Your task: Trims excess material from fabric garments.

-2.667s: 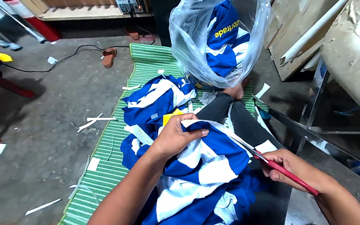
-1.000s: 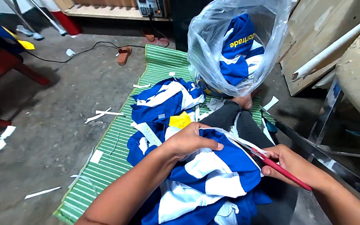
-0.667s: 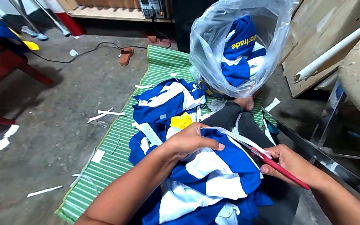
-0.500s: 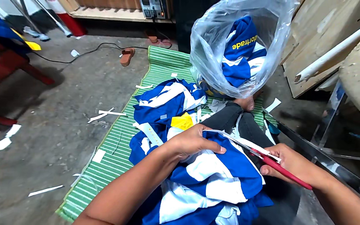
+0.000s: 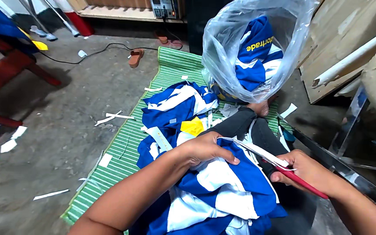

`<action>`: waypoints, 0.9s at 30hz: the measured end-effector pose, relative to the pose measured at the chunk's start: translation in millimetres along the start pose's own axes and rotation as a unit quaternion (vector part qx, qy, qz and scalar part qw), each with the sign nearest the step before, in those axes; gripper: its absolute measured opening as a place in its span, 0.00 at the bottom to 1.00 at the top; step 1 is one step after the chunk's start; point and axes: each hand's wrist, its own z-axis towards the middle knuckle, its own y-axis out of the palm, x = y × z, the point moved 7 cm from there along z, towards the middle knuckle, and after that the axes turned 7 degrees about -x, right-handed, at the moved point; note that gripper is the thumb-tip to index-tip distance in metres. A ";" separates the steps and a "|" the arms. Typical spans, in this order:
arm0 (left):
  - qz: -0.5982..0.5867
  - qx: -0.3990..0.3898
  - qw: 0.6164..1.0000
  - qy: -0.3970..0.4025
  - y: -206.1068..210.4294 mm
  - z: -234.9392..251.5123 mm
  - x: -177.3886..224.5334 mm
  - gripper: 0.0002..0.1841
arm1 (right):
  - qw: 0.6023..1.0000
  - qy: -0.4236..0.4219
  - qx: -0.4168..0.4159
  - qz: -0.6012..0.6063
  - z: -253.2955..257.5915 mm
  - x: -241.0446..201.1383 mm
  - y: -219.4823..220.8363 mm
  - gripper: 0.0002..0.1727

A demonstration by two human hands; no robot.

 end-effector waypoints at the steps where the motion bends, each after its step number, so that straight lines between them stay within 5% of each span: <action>1: 0.001 -0.003 1.000 0.000 -0.3 0.5 -0.3 0.07 | 1.000 -0.006 0.001 -0.001 0.0 0.2 0.0 0.34; 22: 0.094 -0.043 0.992 -0.068 9.5 16.7 -2.3 0.08 | 0.999 -0.041 -0.006 -0.018 -0.1 0.7 9.7 0.39; 27: 0.120 -0.032 0.991 -0.059 9.6 18.1 -0.4 0.05 | 0.986 0.040 -0.009 0.161 -4.6 23.3 23.2 0.29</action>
